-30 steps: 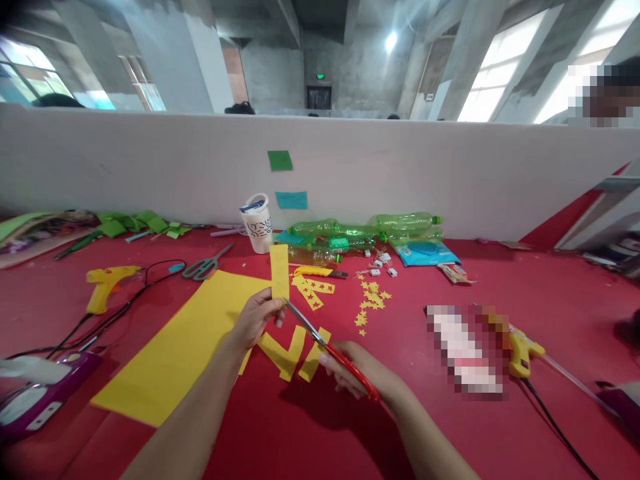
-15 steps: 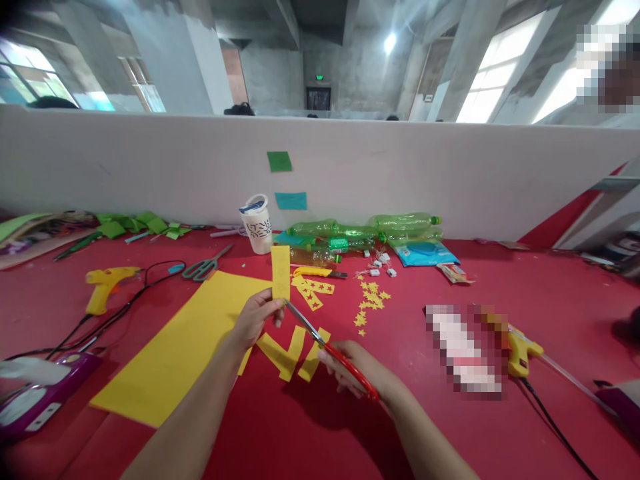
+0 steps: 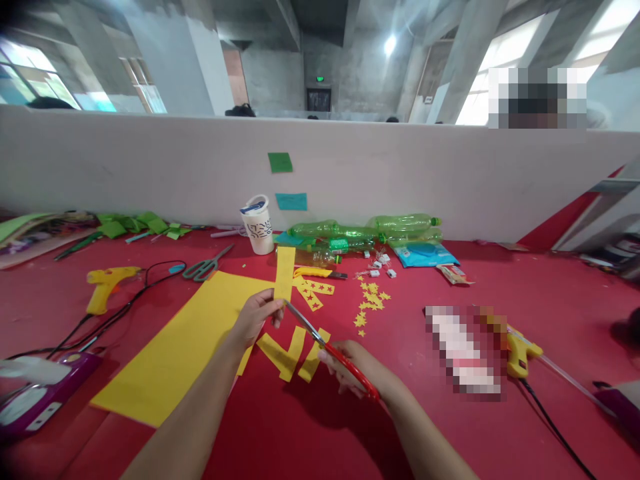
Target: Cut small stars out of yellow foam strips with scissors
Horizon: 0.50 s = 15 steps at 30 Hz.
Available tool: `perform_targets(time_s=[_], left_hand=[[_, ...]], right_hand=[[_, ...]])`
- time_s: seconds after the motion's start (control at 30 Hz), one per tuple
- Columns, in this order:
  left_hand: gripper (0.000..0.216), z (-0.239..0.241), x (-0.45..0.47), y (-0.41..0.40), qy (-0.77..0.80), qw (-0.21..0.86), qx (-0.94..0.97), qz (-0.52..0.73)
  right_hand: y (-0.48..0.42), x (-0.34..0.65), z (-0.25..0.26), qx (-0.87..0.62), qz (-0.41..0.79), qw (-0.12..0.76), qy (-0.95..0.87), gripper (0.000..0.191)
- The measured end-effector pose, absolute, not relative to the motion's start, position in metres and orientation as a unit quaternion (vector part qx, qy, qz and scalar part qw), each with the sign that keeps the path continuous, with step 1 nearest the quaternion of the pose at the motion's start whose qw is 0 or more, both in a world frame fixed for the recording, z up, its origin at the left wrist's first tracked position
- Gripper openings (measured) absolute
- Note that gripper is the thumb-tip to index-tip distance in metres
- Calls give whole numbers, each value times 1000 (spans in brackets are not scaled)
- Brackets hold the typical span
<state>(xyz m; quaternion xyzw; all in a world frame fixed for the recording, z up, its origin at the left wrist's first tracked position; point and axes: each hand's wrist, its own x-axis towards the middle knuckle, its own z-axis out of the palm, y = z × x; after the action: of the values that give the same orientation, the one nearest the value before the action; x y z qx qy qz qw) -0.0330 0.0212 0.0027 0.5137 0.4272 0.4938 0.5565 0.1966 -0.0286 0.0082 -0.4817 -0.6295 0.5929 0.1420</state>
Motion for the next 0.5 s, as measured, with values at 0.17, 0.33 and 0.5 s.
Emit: perform_targets(time_s=[0.17,0.33,0.5], left_hand=[[17,1,-33,22,431,550,513,499],[16,-1,-33,23,427,553,512,500],[16,1,-33,22,428,551,511,501]], right_hand=[[-28,196,8,-474,596,143,-632,40],[-28,195,11,-474,599,143,-629,38],[-29,195,9,-486,597,148,-621,40]])
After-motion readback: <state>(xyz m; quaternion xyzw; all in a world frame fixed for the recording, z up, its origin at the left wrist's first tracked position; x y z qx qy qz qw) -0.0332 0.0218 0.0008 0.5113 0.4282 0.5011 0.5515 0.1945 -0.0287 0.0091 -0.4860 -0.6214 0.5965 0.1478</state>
